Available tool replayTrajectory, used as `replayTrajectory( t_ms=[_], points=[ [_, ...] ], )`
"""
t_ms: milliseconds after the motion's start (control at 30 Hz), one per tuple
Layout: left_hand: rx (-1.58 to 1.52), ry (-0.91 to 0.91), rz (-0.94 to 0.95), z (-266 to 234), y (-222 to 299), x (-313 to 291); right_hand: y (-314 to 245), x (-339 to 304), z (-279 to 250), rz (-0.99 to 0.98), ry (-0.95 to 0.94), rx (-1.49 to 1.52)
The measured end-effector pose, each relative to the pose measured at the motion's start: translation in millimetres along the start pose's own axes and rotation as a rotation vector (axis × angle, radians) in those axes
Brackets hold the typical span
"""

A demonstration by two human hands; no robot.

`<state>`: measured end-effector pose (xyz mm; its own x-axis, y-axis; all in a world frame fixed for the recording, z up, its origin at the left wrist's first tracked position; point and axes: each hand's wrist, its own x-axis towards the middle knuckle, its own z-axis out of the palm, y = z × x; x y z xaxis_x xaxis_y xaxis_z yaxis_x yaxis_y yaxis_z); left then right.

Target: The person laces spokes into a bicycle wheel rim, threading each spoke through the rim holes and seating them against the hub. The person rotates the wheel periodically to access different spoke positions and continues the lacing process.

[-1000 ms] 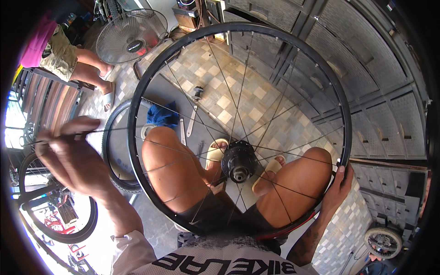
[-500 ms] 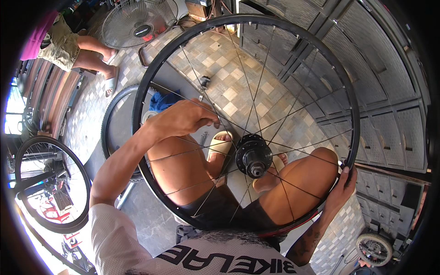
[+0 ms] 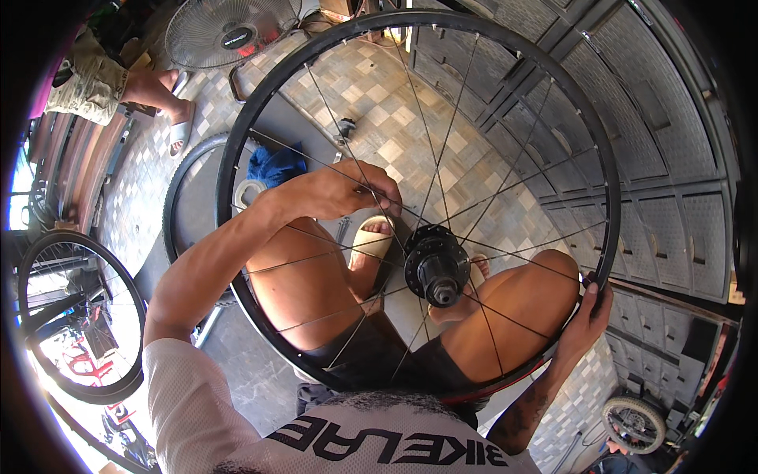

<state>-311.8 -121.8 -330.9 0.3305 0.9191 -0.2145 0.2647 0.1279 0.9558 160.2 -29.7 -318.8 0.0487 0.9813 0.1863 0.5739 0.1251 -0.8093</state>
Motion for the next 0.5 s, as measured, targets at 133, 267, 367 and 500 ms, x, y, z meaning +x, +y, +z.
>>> replayTrajectory(
  t_ms=[133, 267, 367, 500],
  points=[
    [0.005, 0.048, 0.054, 1, -1, -1, 0, 2, 1, 0.013, -0.026, 0.009],
    [0.077, 0.157, 0.107, 0, -3, 2, -2, 1, 1, -0.016, -0.023, 0.033],
    [0.179, 0.321, -0.04, -3, -6, 3, -2, 0, 1, -0.04, -0.015, -0.019],
    [0.424, 0.702, -0.145, -18, -16, 11, -3, -1, 1, -0.02, -0.041, 0.011]
  ],
)
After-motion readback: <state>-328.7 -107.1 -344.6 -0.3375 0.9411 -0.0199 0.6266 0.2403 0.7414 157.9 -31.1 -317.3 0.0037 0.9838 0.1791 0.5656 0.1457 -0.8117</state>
